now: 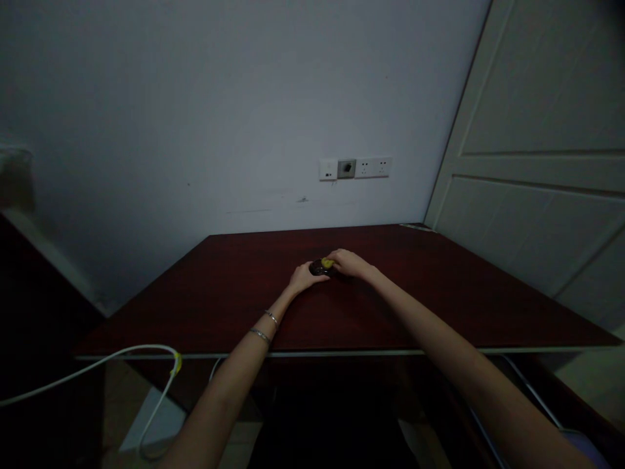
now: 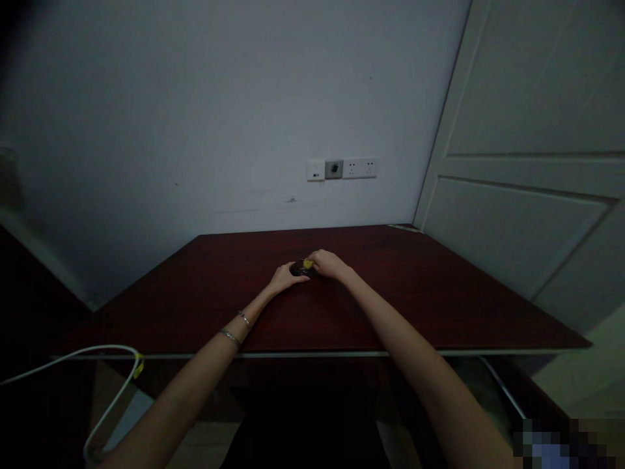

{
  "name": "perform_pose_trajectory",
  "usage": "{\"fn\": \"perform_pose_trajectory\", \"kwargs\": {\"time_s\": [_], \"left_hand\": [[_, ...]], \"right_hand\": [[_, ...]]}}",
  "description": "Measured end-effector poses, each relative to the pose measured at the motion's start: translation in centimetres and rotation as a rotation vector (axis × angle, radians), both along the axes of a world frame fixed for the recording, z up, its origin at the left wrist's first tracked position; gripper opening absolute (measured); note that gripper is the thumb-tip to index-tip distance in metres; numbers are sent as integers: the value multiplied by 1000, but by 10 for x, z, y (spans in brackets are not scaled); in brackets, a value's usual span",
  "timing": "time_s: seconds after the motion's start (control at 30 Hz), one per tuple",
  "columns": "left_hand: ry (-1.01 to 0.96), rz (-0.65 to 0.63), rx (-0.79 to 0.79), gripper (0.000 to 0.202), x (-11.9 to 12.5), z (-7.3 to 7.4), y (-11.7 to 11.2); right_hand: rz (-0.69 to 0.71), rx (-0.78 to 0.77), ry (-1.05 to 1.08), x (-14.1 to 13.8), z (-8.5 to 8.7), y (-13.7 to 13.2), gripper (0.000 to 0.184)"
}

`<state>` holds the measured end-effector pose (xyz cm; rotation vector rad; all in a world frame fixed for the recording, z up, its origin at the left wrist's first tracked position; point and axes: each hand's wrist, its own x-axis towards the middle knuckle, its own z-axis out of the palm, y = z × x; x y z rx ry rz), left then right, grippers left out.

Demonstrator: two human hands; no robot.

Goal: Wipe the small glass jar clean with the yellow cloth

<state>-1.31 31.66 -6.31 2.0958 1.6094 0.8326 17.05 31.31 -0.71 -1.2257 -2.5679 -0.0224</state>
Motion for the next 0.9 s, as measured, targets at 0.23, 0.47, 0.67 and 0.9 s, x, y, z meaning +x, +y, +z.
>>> {"fn": "perform_pose_trajectory", "kwargs": {"time_s": [0.23,0.47,0.67,0.9], "left_hand": [[15,-27,21,65,-2,-5,6],[38,-9,11,50,-1,-2,4],[49,-56,18,51,-2,-6,9],[35,-27,55,72,0,-10,11]], "right_hand": [[-172,63,-147,-20,-1,-25,25],[-192,20,-58,-34,4,-35,26],[-98,-209,250,-27,11,-21,26],[-284,153,299,-28,10,-3,34]]}}
